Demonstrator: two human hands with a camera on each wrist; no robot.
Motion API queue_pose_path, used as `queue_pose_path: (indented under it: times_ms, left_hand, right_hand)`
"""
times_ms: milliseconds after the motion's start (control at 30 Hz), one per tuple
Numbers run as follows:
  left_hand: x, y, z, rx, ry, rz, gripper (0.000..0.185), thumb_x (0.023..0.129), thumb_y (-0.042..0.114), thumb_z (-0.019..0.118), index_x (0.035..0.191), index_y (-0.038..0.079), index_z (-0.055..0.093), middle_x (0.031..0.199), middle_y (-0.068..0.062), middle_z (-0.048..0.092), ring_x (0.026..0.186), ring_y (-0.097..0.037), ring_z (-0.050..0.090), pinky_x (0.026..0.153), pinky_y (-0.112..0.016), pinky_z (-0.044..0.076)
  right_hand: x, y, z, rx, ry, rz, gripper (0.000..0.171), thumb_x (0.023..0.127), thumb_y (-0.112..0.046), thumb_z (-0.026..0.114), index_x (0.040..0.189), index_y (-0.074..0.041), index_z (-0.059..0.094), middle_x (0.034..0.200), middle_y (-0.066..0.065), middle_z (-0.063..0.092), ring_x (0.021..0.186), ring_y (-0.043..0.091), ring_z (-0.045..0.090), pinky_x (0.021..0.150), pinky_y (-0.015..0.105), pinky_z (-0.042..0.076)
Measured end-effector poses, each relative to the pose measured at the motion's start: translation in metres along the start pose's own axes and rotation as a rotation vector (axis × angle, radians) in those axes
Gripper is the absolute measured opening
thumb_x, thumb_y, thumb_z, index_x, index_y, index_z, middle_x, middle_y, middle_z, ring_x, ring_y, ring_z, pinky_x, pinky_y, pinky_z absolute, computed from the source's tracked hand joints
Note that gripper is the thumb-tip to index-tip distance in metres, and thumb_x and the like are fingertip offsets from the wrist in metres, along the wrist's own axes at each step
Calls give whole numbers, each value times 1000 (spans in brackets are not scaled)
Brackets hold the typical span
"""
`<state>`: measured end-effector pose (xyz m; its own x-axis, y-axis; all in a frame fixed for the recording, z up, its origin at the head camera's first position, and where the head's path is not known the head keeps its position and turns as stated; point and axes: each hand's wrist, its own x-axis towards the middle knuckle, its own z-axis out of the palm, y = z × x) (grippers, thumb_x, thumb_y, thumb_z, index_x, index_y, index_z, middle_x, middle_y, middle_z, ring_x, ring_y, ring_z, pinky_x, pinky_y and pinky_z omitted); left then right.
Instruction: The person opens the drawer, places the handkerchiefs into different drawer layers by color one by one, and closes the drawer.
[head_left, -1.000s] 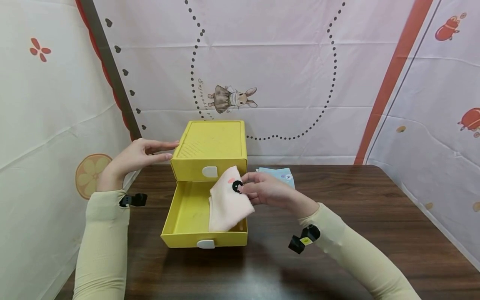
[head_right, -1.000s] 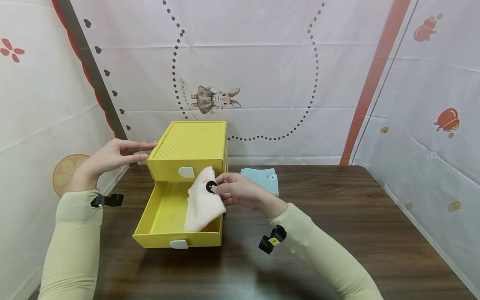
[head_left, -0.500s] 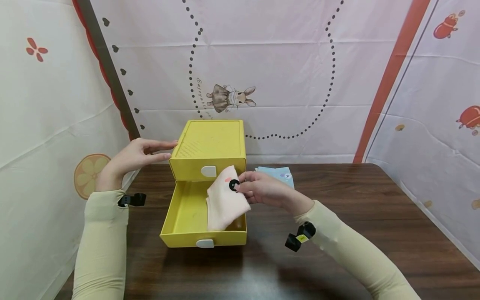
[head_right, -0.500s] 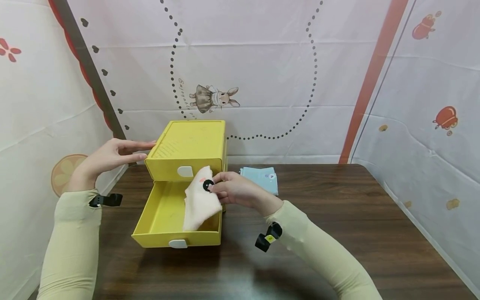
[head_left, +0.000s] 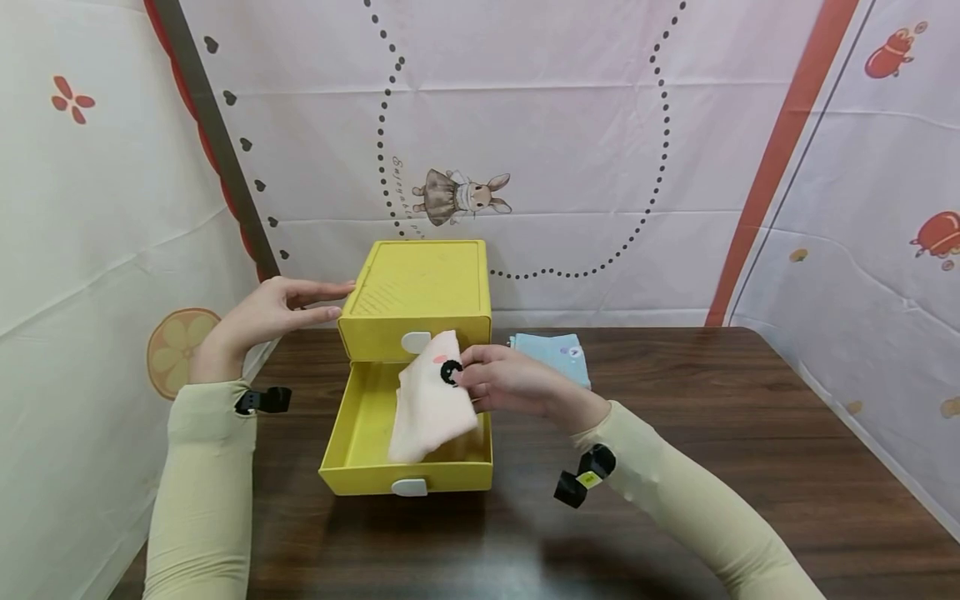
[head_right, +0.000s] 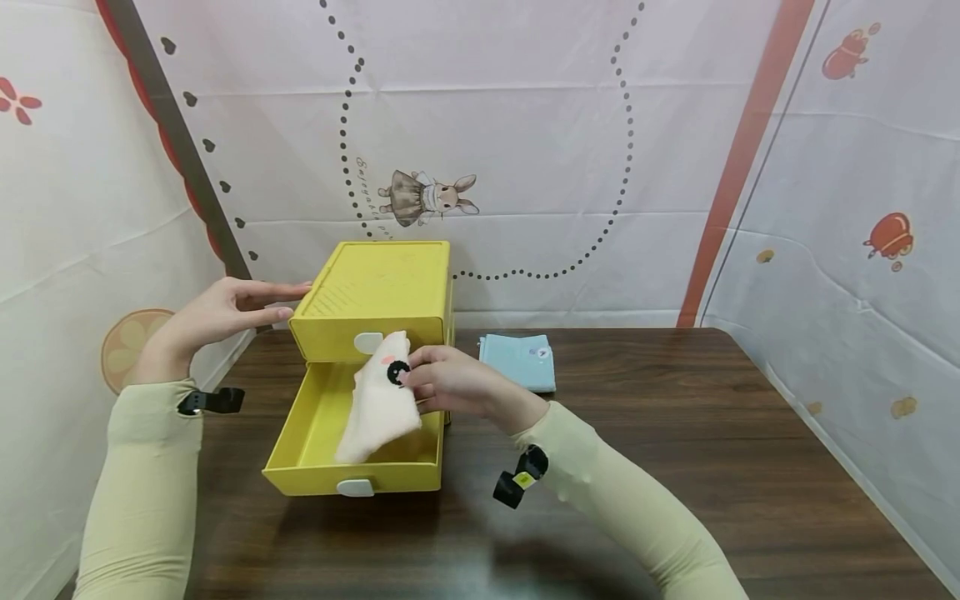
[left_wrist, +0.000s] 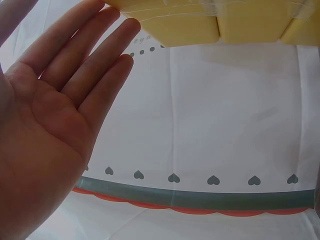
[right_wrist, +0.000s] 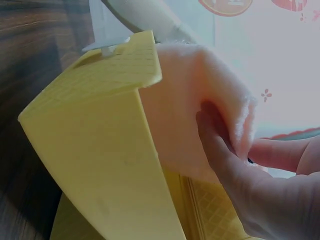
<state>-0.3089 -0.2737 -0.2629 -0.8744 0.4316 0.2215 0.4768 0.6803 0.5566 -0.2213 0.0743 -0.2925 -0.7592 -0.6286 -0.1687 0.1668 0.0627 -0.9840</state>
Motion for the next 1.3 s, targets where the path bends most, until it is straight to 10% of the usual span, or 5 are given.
queue_pose_path:
  times_ms: [267, 767, 1133, 1300]
  left_hand:
    - [-1, 0, 0, -2, 4, -2, 43, 88, 41, 66, 130, 36, 58, 133, 10, 57, 120, -11, 53, 85, -17, 45]
    - [2, -2, 2, 1, 6, -1, 43, 87, 40, 67, 129, 35, 59, 133, 10, 57, 122, -13, 53, 86, -21, 45]
    - [2, 0, 1, -26, -3, 0, 44, 88, 39, 67, 130, 33, 59, 134, 7, 57, 124, -19, 52, 95, -45, 46]
    - [1, 0, 1, -6, -1, -1, 43, 87, 39, 67, 130, 34, 59, 134, 9, 57, 123, -17, 53, 91, -36, 47]
  right_hand:
    - [6, 4, 3, -27, -17, 39, 15, 97, -3, 44, 111, 1, 45, 100, 7, 56, 84, 15, 60, 77, 33, 51]
    - [2, 2, -4, -450, 129, 98, 22, 88, -10, 66, 105, 4, 63, 92, 12, 71, 69, 20, 71, 65, 36, 57]
    - [0, -4, -4, -533, 188, 84, 16, 82, -16, 74, 90, -2, 72, 79, 9, 73, 66, 21, 71, 61, 33, 57]
    - [0, -5, -3, -562, 181, 81, 13, 82, -16, 74, 87, -3, 73, 74, 8, 73, 70, 26, 72, 60, 32, 57]
